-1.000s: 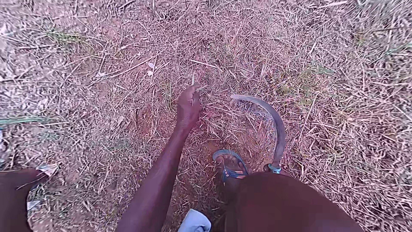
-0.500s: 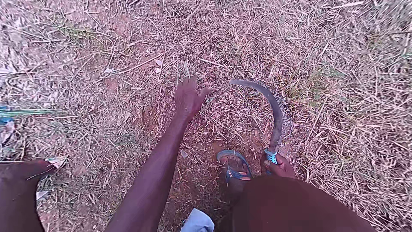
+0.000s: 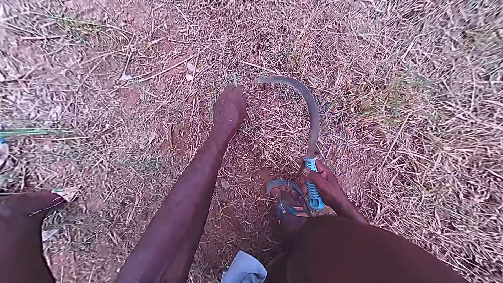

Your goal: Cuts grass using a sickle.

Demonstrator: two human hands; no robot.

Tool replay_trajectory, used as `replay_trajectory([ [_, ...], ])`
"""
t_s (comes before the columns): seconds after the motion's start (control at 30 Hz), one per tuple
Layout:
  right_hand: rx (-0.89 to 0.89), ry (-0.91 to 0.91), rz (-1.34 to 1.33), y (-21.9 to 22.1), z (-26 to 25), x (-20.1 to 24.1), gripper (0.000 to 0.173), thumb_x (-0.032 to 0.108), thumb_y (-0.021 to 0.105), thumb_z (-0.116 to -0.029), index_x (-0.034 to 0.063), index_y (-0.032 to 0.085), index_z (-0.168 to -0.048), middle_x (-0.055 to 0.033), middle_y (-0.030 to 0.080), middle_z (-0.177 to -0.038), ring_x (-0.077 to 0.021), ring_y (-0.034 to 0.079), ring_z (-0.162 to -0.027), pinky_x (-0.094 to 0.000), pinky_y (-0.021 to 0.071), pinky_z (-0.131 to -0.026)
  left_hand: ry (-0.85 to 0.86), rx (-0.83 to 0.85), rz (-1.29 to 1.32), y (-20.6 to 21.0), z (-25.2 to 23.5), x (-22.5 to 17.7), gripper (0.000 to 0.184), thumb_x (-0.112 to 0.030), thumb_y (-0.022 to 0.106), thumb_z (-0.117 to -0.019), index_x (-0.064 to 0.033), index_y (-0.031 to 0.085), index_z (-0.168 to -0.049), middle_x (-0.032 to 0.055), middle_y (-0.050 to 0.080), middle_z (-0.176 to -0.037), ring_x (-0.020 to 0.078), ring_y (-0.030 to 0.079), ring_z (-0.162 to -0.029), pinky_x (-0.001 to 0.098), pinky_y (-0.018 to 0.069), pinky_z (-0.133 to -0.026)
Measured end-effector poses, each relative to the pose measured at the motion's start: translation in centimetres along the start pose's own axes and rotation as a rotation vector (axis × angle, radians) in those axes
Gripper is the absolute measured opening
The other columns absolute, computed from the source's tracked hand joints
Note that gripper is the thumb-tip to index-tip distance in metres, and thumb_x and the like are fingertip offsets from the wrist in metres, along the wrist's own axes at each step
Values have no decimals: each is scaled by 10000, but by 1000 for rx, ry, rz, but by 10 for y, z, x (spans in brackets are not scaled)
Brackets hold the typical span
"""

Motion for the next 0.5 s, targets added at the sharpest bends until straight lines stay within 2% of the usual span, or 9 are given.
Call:
replay_trajectory([
  [0.13, 79, 144, -181, 25, -36, 8, 270, 181, 435, -1029, 32, 537, -1231, -22, 608, -700, -96, 597, -509, -238, 556, -502, -8, 1, 17, -9, -6, -3, 383, -230, 435, -1100, 43, 644, -1267, 274, 619, -1281, 445, 608, -1207, 621, 468, -1015],
  [0.2, 131, 198, -255, 32, -43, 10, 291, 183, 406, -1035, 42, 534, -1255, -23, 595, -694, -90, 587, -496, -227, 545, -484, -42, 6, 59, -16, -9, -3, 398, -250, 414, -1101, 56, 664, -1151, 273, 652, -1168, 437, 631, -1138, 628, 475, -967],
  [0.27, 174, 221, -265, 34, -46, 11, 298, 188, 409, -1031, 44, 539, -1257, -19, 600, -687, -86, 593, -489, -221, 548, -478, -72, -11, 84, -27, -13, 0, 419, -270, 396, -1104, 73, 631, -1050, 290, 649, -1065, 449, 639, -1058, 643, 471, -906],
  [0.37, 215, 254, -258, 35, -41, 7, 296, 190, 410, -1036, 35, 527, -1258, -17, 603, -699, -86, 593, -497, -226, 551, -485, -82, 25, 16, -36, -19, 9, 392, -225, 407, -1100, 87, 643, -1088, 322, 659, -1099, 488, 638, -1105, 668, 463, -929],
  [0.5, 209, 293, -302, 29, -17, 2, 314, 198, 391, -1008, 68, 557, -1241, 13, 608, -663, -75, 580, -468, -222, 532, -445, -117, 54, -37, -25, -20, 28, 391, -248, 420, -1104, 77, 633, -1059, 321, 658, -1065, 498, 640, -1085, 682, 468, -903],
])
Point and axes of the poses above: each hand's wrist, its own z-axis away from the middle knuckle, its own y-axis out of the palm, x = y × z, the point moved 3 cm from there along -z, towards the middle knuckle
